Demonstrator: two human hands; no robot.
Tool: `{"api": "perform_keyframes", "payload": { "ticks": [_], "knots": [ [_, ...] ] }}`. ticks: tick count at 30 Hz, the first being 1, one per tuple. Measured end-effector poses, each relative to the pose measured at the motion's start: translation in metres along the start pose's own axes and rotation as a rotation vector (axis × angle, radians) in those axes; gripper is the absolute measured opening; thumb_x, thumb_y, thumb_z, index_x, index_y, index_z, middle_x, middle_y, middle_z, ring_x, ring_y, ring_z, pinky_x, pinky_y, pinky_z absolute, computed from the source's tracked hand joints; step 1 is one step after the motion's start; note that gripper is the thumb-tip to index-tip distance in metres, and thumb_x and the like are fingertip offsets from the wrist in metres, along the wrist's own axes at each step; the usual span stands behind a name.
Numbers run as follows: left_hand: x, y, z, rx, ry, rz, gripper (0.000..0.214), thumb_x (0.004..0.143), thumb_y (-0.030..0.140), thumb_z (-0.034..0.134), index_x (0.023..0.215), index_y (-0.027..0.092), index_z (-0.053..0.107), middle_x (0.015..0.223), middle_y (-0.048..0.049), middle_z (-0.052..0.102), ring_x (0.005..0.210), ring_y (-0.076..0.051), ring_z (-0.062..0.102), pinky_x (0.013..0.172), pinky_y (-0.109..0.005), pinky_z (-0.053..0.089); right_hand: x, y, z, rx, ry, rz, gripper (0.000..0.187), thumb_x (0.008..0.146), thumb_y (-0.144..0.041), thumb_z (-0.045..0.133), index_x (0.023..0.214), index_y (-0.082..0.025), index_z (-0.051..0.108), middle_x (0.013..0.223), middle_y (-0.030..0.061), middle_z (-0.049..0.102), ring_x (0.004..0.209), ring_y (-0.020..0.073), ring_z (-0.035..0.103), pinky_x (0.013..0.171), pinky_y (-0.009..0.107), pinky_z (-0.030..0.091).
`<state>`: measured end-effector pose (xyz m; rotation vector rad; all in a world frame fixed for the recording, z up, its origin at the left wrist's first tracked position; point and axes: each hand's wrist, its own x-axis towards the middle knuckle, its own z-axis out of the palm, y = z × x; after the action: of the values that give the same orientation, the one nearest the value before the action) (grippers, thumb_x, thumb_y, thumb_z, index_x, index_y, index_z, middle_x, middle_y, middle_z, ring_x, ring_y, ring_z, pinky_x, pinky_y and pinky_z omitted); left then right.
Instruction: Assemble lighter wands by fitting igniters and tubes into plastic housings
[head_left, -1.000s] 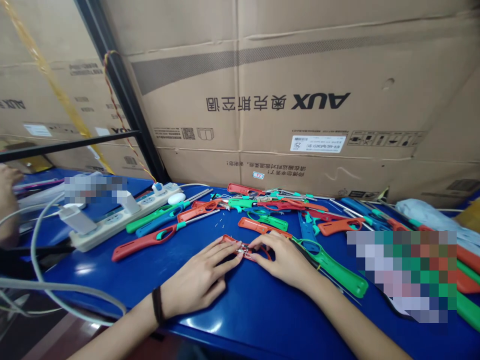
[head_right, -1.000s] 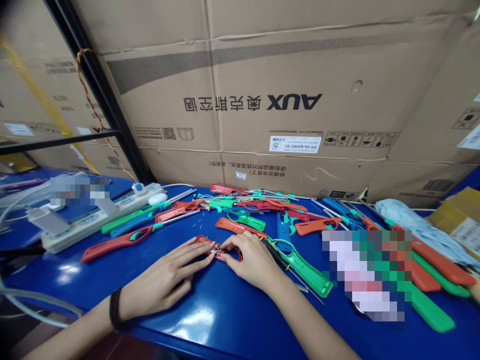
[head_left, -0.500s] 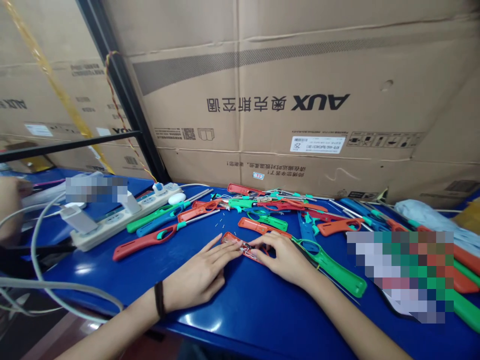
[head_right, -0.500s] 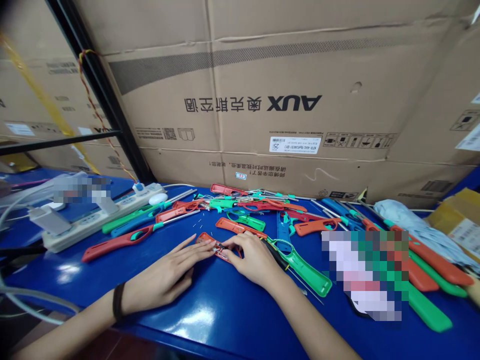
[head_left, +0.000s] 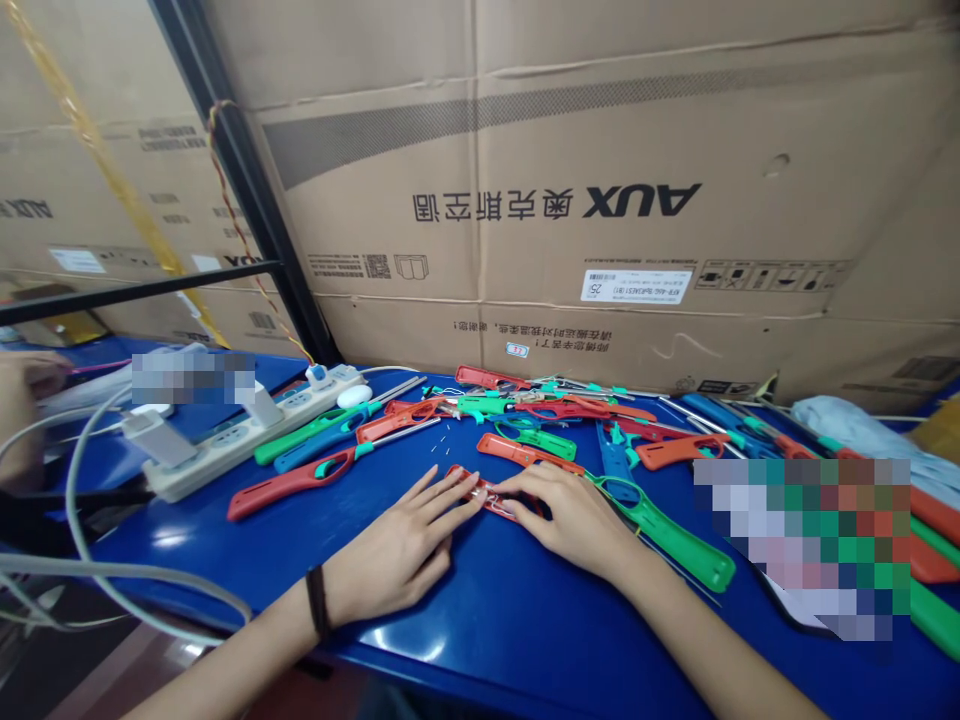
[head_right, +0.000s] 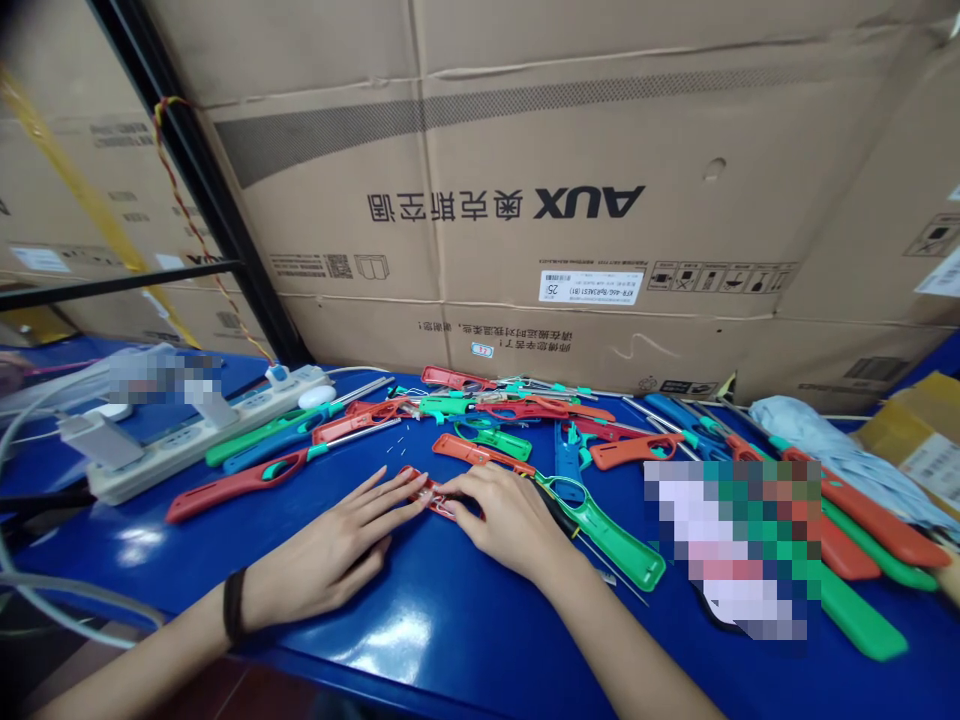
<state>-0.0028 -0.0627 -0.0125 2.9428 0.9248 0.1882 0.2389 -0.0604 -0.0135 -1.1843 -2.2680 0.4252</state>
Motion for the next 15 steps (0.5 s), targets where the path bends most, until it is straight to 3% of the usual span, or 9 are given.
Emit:
{"api": "perform_keyframes", "payload": {
  "ticks": [5, 15],
  "knots": [
    [-0.0010, -0.0006, 0.0038, -0.003, 0.019, 0.005, 0.065, 0.085, 0.009, 0.040, 0.147, 0.022, 0.021, 0.153, -0.0051, 0.021, 0.141, -0.024, 0.018, 0.115, -0.051, 0.018, -0.0020, -0.0003, 0.0003, -0.078, 0.004, -0.017, 0.021, 0.092, -0.032, 0.053, 0.106, -0.031, 0.068, 0.101, 0.0012, 0.062, 0.085, 0.0157, 0.063, 0.076, 0.029, 0.050],
    [-0.0020, -0.0019, 0.0055, -0.043, 0.039, -0.002, 0.069, 0.083, 0.007, 0.042, 0.147, 0.025, 0.021, 0.153, -0.0021, 0.021, 0.141, -0.024, 0.018, 0.116, -0.051, 0.016, -0.0010, 0.0003, 0.0048, -0.052, 0.008, -0.006, 0.020, 0.090, -0.031, 0.055, 0.103, -0.028, 0.070, 0.101, 0.0033, 0.058, 0.088, 0.0162, 0.061, 0.083, 0.030, 0.049]
  ]
}}
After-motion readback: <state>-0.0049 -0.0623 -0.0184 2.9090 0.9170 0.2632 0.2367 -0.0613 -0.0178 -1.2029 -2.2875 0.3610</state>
